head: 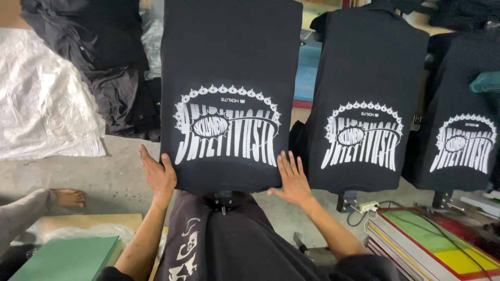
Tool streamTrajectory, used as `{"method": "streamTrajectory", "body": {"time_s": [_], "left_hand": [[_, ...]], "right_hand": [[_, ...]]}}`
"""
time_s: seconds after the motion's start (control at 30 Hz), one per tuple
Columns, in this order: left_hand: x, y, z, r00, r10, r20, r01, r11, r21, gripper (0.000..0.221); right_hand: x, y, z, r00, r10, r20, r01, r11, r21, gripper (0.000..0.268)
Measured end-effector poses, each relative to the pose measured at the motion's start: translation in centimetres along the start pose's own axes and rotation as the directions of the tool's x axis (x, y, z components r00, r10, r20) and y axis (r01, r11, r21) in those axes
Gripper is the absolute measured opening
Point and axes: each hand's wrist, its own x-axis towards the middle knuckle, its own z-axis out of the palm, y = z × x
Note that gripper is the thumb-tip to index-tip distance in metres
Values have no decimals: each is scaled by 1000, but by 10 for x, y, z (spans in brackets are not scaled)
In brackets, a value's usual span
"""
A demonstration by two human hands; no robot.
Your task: The person performs screen printing by applying white ink onto a screen and using a squeegee to transfer the design onto black t-shirts, then smooths the printed shirts on the printing boards.
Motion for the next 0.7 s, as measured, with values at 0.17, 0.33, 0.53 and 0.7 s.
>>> {"method": "streamTrajectory", "body": {"time_s": [0.17,0.33,0.53,0.7], "left_hand": [[0,-10,5,1000,-1,11,1,1000,4,70],[3,-20,9,1000,8,16,-8,1000,1,71],[-15,-20,0,984,176,-34,-173,982,77,66],[-46,-33,-10,924,256,285,-358,840,408,99]], "right_hand": [[39,10,-18,1000,-13,-10,13,1000,2,129],[-4,0,-8,999,-24,27,25,998,-51,129],[-55,-33,11,997,-5,73,17,985,-170,129],[-48,-51,22,983,-178,53,179,983,-28,119]]}}
